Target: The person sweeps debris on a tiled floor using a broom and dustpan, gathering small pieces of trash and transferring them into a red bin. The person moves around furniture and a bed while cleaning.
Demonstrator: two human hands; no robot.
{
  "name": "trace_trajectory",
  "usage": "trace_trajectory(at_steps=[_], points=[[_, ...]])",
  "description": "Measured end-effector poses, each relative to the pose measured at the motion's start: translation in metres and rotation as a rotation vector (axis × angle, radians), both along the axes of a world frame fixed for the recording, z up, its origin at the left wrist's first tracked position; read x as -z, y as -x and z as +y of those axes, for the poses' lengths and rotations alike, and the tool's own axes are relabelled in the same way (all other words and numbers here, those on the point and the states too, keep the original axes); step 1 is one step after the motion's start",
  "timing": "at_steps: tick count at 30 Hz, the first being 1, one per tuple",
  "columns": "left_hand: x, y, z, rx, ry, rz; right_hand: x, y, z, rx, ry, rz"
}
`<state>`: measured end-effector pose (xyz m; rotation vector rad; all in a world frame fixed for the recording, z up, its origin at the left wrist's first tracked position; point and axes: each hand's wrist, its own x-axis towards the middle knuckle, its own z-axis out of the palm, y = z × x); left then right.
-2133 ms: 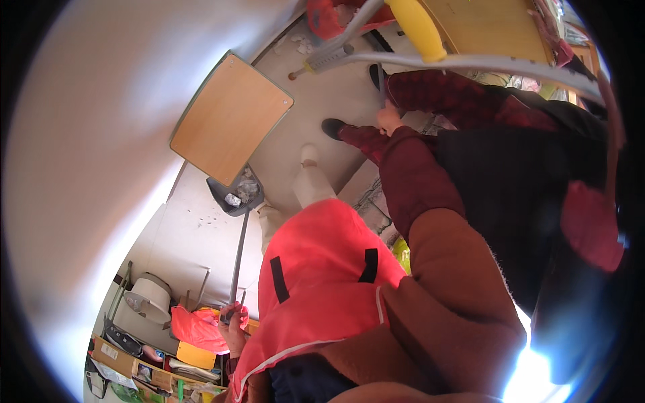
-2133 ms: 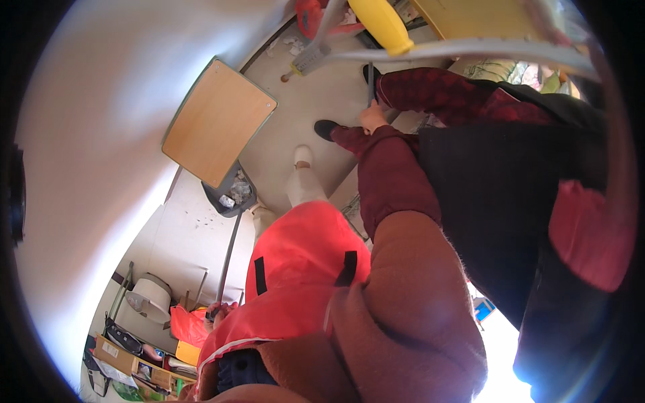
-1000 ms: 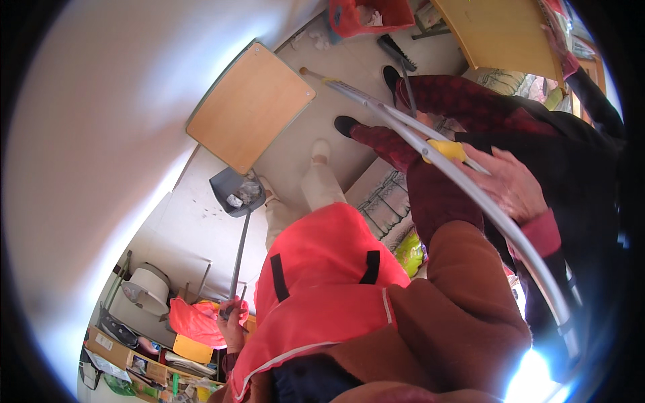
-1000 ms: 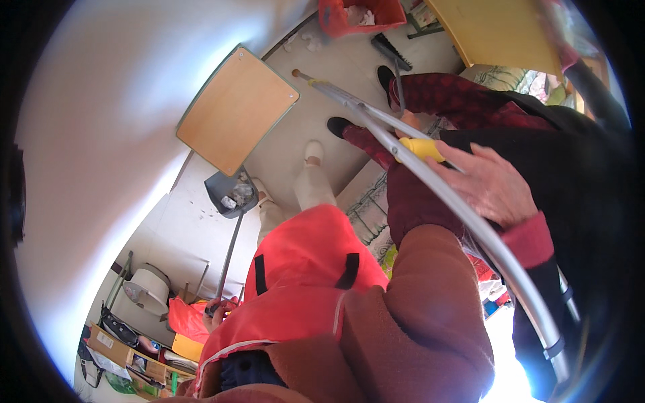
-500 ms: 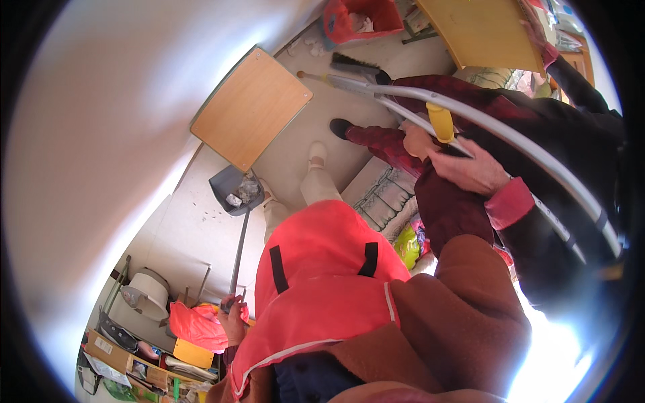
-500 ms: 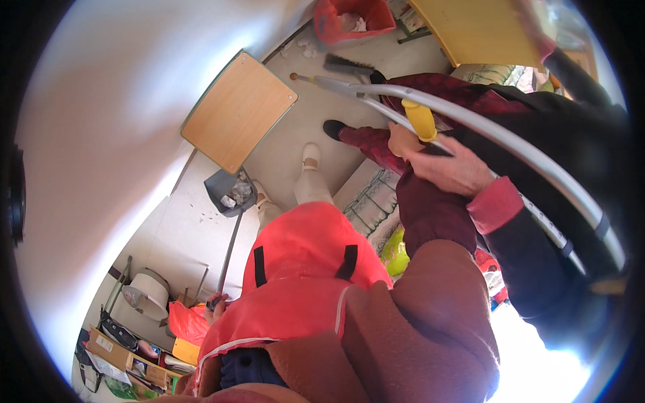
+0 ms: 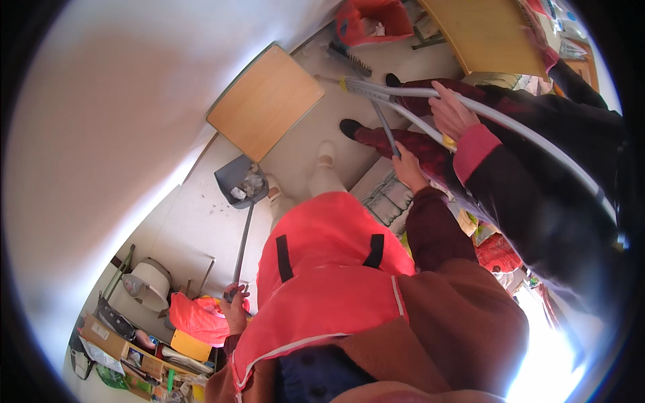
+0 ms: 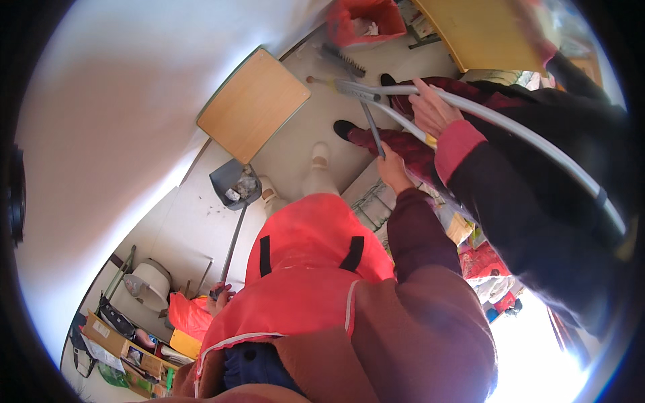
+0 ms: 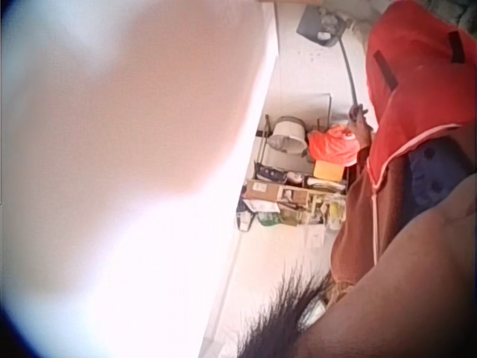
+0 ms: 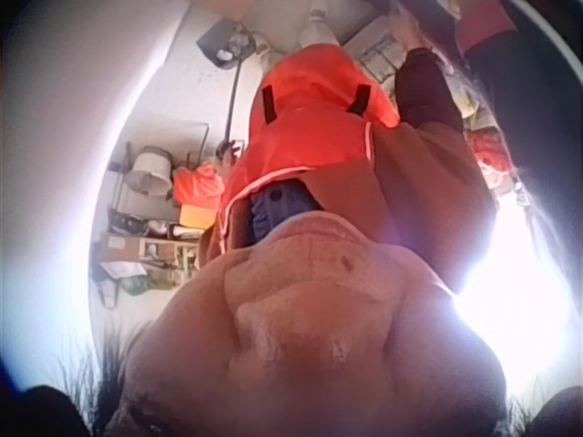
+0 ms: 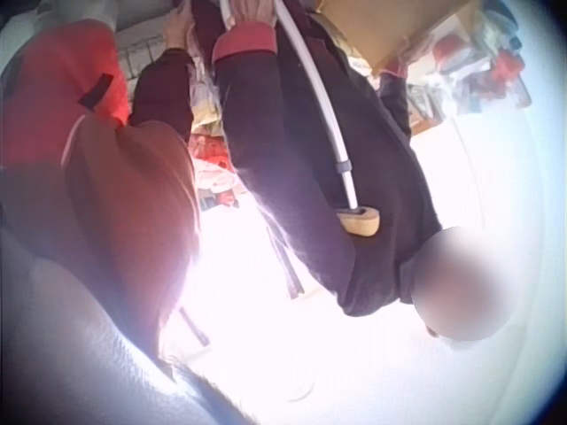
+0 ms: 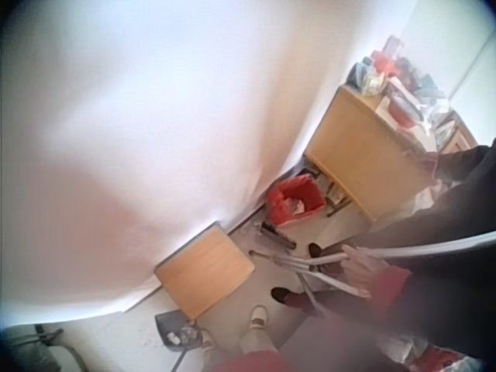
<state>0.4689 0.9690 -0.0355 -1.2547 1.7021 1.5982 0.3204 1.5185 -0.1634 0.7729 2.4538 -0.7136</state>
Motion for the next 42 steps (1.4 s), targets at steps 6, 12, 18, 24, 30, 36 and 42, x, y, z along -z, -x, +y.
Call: trace_trajectory(at_steps=[6, 12, 18, 24, 30, 36, 42], points=[[-0.005, 0.004, 0.0, -0.015, 0.002, -0.01, 0.09, 0.04, -0.028, 0.108, -0.024, -0.008], [-0.011, -0.004, 0.001, -0.045, -0.005, -0.01, 0.106, 0.033, -0.043, 0.082, 0.047, -0.07], [-0.015, 0.014, 0.0, 0.032, 0.017, -0.056, 0.111, 0.026, -0.033, -0.039, 0.031, -0.164], [-0.016, 0.018, 0.001, 0.013, -0.015, -0.053, 0.099, -0.024, -0.022, -0.299, -0.153, 0.183], [-0.006, 0.007, -0.008, 0.061, -0.01, -0.012, 0.033, -0.083, -0.018, 0.023, 0.052, -0.058], [-0.008, 0.006, -0.005, 0.036, -0.012, -0.012, 0.053, -0.061, -0.012, -0.076, -0.031, 0.126], [-0.019, 0.018, 0.001, 0.162, 0.06, -0.06, 0.135, -0.035, -0.006, -0.281, -0.127, 0.113]])
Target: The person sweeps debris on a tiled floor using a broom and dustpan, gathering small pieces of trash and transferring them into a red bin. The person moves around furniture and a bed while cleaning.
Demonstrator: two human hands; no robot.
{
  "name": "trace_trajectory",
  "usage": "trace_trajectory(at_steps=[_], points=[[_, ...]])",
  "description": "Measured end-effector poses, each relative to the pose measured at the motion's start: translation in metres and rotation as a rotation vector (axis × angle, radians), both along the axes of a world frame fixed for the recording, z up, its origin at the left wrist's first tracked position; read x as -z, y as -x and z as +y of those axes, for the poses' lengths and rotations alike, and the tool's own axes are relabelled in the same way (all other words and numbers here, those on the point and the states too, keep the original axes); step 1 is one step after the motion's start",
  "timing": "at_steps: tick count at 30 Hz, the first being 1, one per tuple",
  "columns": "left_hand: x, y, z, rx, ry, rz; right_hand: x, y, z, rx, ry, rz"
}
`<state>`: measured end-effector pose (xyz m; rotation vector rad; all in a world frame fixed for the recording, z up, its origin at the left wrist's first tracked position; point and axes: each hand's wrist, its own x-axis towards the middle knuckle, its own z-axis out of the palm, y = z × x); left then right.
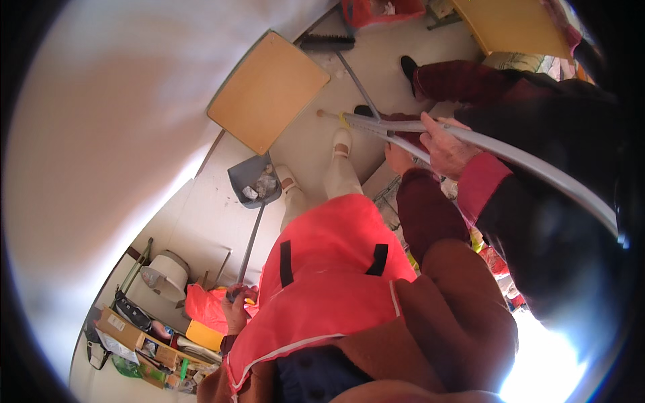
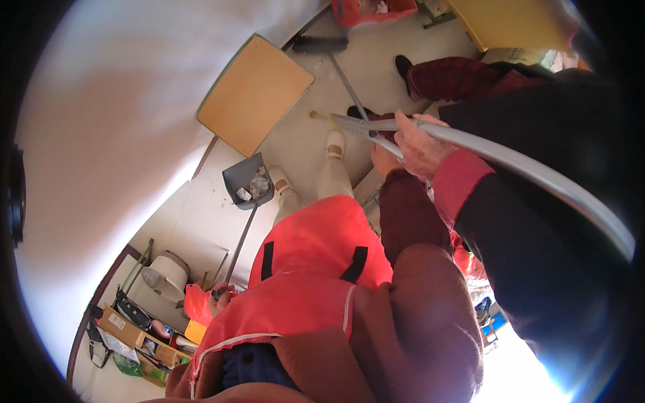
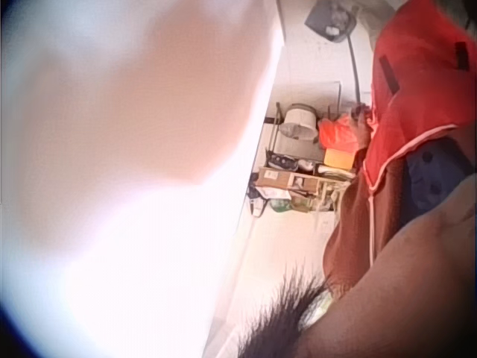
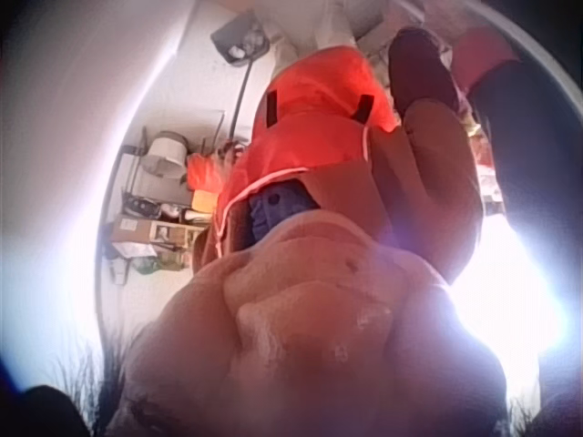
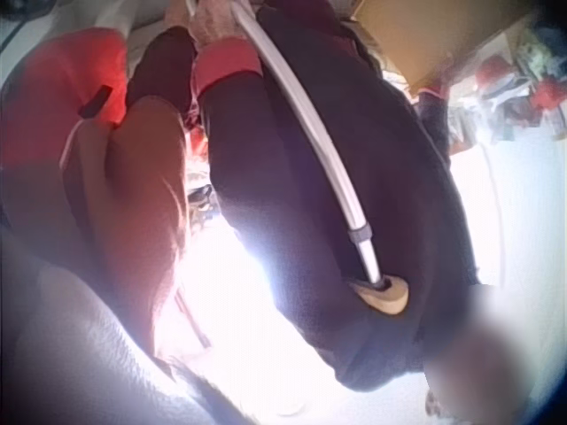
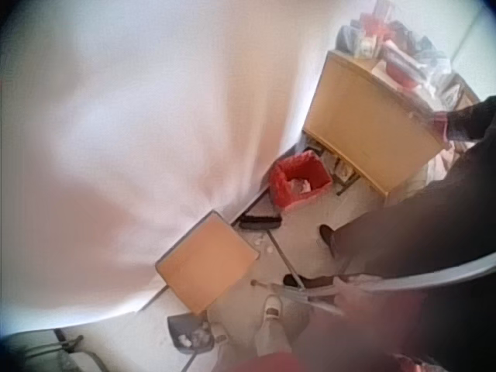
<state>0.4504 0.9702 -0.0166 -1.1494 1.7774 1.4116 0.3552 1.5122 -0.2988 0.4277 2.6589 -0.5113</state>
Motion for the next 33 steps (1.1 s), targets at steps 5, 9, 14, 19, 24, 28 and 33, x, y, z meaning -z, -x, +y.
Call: trace_trajectory(at_steps=[5, 9, 14, 19, 24, 28, 33], points=[[-0.002, -0.002, -0.003, 0.018, 0.004, 0.003, -0.002, -0.001, 0.001, 0.012, 0.006, -0.065], [-0.004, 0.002, 0.004, 0.011, -0.015, 0.021, -0.047, -0.037, 0.012, -0.02, -0.081, 0.123], [-0.016, 0.016, 0.026, -0.049, -0.049, 0.03, -0.133, -0.059, 0.01, 0.196, 0.165, -0.062], [-0.002, 0.007, 0.01, -0.048, -0.038, 0.017, -0.075, -0.041, 0.003, 0.173, 0.139, -0.02], [-0.012, 0.023, 0.022, -0.021, -0.027, -0.002, 0.014, 0.012, -0.019, 0.058, 0.009, -0.211], [-0.012, 0.02, 0.018, -0.033, -0.015, -0.011, -0.024, 0.043, -0.042, 0.208, 0.098, -0.171], [-0.008, 0.02, 0.011, 0.006, -0.016, -0.021, -0.059, 0.013, -0.007, 0.066, 0.054, -0.023]])
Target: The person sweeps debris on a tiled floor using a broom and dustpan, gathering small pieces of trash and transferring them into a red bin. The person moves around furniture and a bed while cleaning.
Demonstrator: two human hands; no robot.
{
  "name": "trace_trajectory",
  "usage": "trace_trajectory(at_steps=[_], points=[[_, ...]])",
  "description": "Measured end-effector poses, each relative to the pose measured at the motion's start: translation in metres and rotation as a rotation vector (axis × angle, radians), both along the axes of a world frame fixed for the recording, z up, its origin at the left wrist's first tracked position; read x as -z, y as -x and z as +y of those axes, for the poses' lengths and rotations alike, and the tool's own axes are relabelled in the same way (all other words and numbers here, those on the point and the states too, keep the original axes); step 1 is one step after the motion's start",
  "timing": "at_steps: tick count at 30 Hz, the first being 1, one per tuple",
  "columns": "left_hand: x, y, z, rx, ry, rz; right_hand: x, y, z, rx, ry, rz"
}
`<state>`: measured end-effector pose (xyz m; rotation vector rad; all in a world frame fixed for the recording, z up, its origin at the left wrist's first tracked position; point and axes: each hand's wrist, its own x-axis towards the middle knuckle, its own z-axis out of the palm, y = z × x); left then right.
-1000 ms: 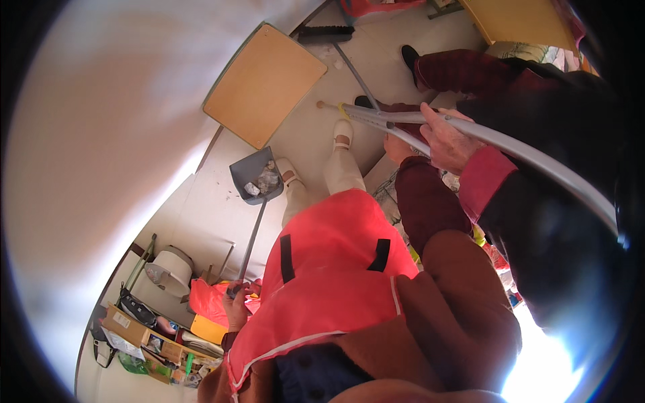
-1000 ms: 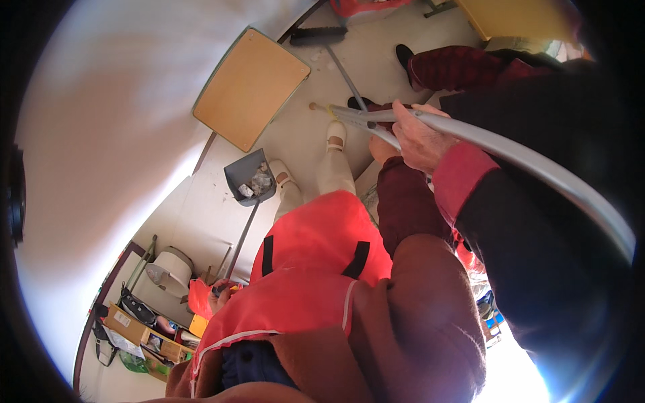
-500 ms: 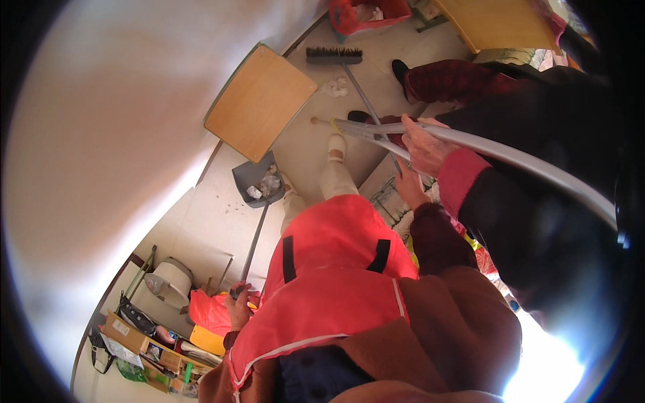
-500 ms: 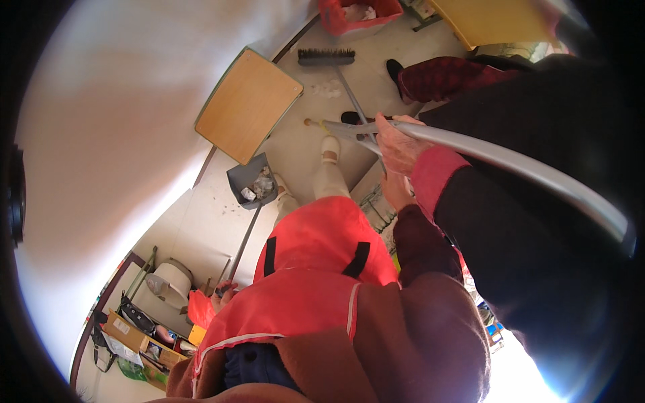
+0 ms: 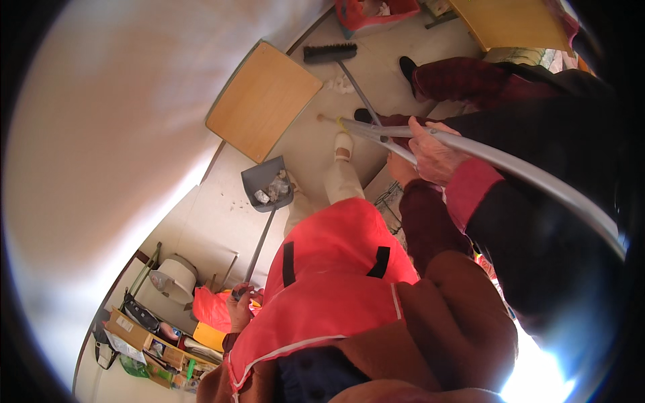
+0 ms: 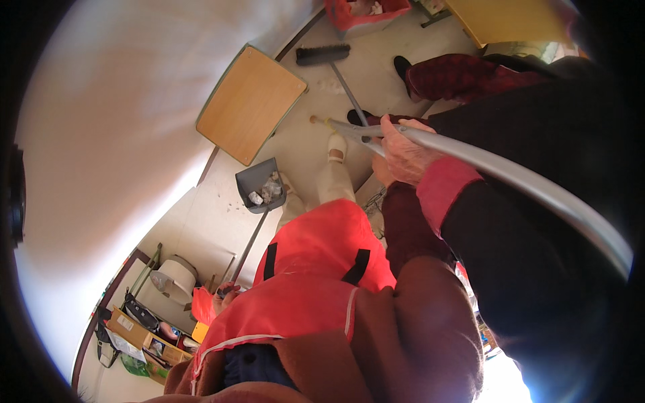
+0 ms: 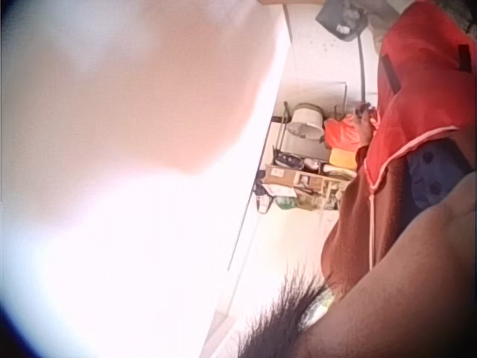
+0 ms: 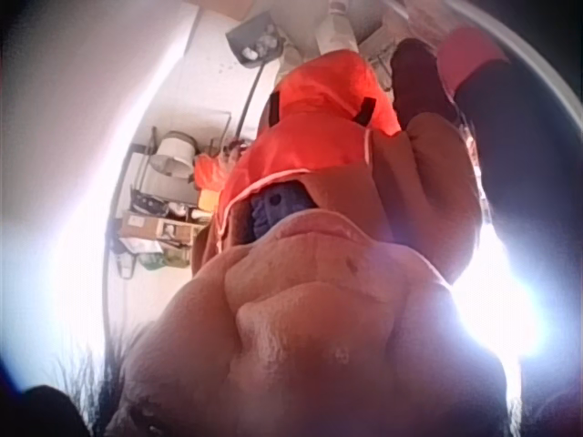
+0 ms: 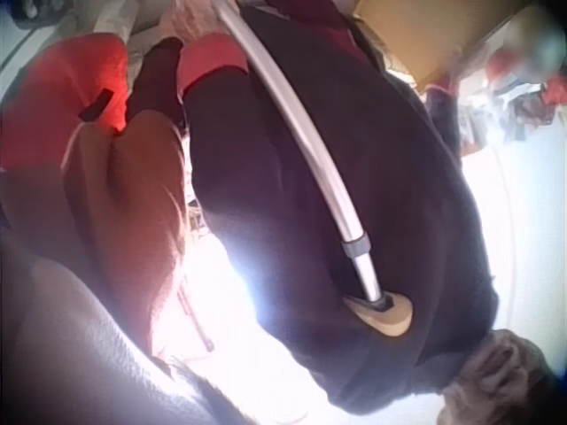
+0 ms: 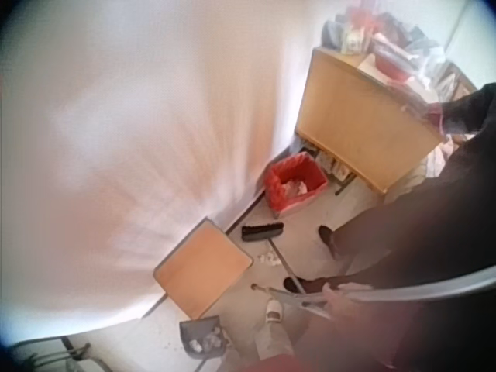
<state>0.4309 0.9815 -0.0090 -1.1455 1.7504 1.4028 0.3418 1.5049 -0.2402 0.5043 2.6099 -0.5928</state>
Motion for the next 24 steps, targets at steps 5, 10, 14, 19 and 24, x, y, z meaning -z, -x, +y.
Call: trace_trajectory(at_steps=[5, 10, 14, 19, 24], points=[[-0.002, 0.001, 0.007, -0.039, -0.04, 0.014, -0.062, -0.059, 0.002, 0.109, 0.033, -0.13], [0.0, -0.001, 0.003, -0.021, -0.063, 0.008, -0.078, -0.087, -0.01, 0.3, 0.147, -0.062], [0.004, -0.003, -0.001, 0.002, -0.036, 0.0, -0.001, -0.061, 0.008, 0.108, -0.001, 0.108], [0.002, 0.001, 0.011, 0.033, -0.008, 0.004, 0.026, -0.017, 0.008, -0.027, -0.08, 0.045], [0.0, -0.002, 0.02, -0.014, 0.006, -0.005, -0.003, -0.041, 0.015, -0.079, -0.088, 0.045]])
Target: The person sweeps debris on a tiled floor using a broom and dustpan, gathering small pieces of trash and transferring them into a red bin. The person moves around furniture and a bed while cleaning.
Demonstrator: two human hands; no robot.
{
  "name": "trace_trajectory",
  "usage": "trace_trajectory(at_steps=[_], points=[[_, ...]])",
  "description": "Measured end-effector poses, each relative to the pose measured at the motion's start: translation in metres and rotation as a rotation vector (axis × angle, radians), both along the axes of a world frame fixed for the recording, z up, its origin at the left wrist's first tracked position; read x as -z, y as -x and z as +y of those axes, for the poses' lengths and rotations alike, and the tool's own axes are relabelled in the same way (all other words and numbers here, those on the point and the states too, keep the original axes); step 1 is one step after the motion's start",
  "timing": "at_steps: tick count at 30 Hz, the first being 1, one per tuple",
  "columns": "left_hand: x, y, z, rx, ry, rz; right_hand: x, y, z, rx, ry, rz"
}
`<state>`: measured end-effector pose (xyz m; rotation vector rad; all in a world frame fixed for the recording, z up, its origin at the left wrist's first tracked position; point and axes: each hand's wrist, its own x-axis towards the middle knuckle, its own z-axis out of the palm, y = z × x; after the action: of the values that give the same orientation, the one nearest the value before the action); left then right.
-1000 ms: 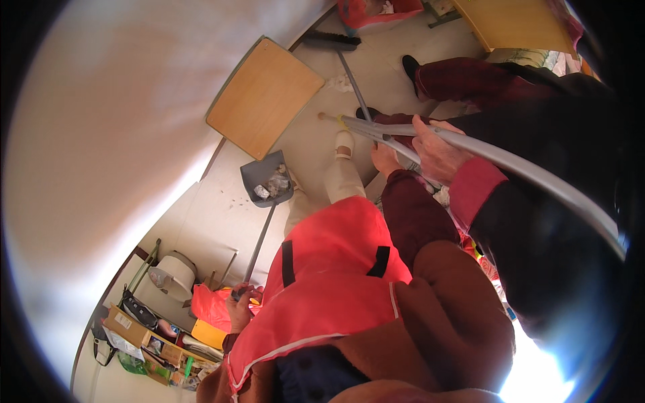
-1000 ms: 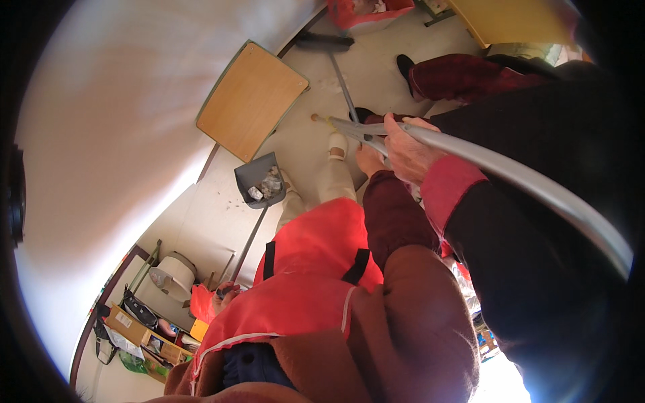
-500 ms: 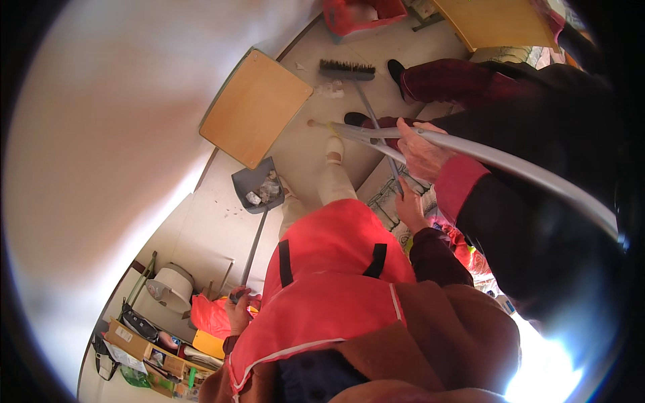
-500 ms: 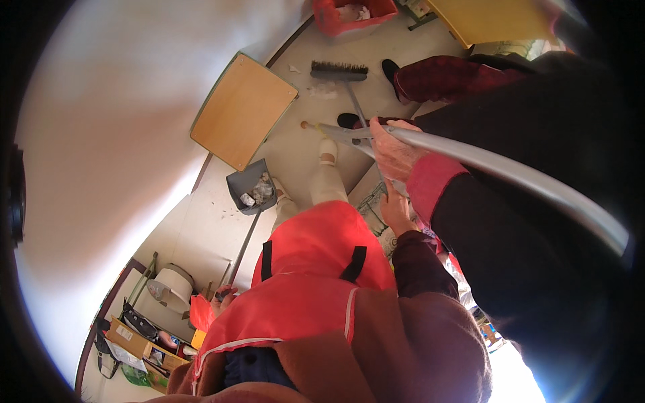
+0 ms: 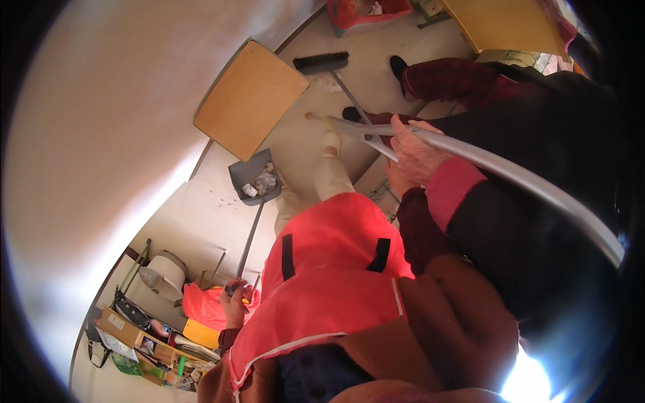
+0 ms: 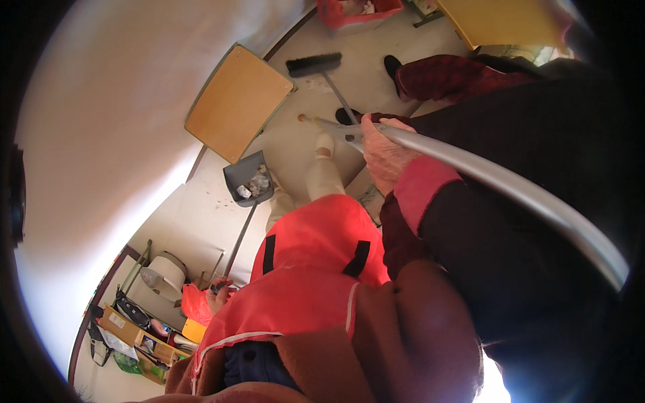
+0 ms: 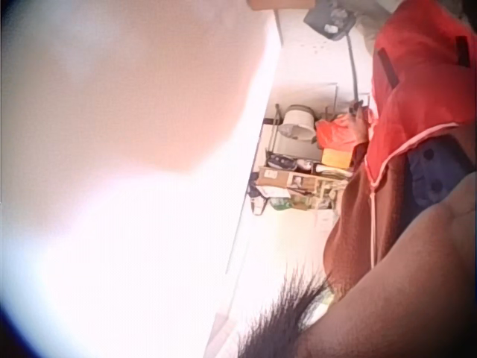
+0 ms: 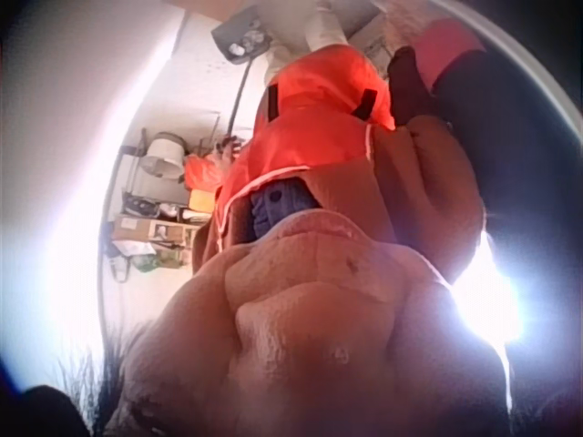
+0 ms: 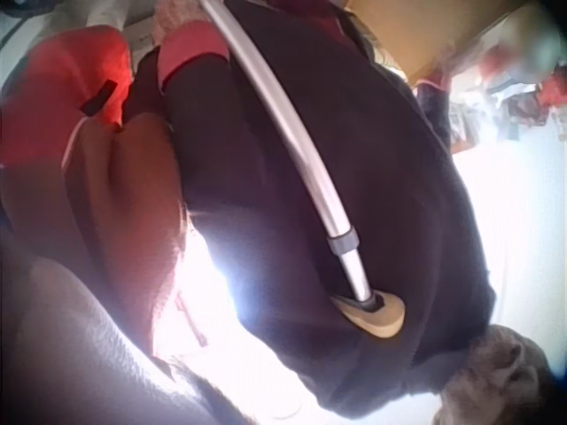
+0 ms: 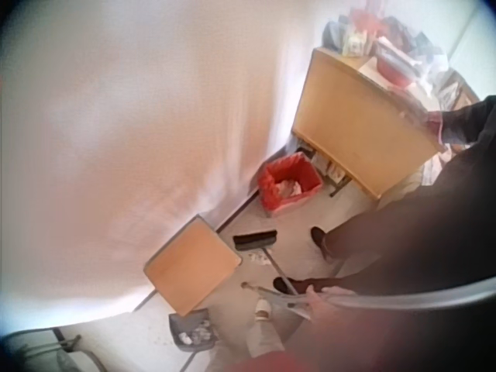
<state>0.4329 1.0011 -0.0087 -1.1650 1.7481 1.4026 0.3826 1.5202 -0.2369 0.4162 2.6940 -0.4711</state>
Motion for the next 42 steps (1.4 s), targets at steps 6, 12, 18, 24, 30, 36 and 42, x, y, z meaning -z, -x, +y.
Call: trace_trajectory(at_steps=[6, 12, 18, 24, 30, 36, 42], points=[[0.006, -0.027, 0.001, -0.123, -0.029, 0.007, -0.095, -0.013, -0.01, 0.165, 0.182, -0.168], [0.013, -0.029, -0.008, -0.092, -0.051, 0.058, -0.042, -0.039, -0.023, 0.365, 0.207, -0.052], [0.008, -0.033, -0.021, -0.066, -0.073, 0.044, -0.002, 0.029, -0.097, 0.583, 0.281, -0.242], [0.021, -0.041, -0.067, 0.104, -0.065, 0.034, 0.011, -0.02, -0.128, 0.277, 0.176, -0.277], [0.022, -0.058, -0.118, 0.216, -0.096, 0.131, 0.001, -0.049, -0.094, 0.117, 0.079, -0.42], [0.028, -0.08, -0.168, 0.178, -0.114, 0.153, -0.049, -0.022, -0.037, -0.217, -0.135, -0.459], [0.033, -0.087, -0.165, 0.157, -0.044, 0.087, -0.056, -0.063, -0.02, -0.202, 0.079, -0.308]])
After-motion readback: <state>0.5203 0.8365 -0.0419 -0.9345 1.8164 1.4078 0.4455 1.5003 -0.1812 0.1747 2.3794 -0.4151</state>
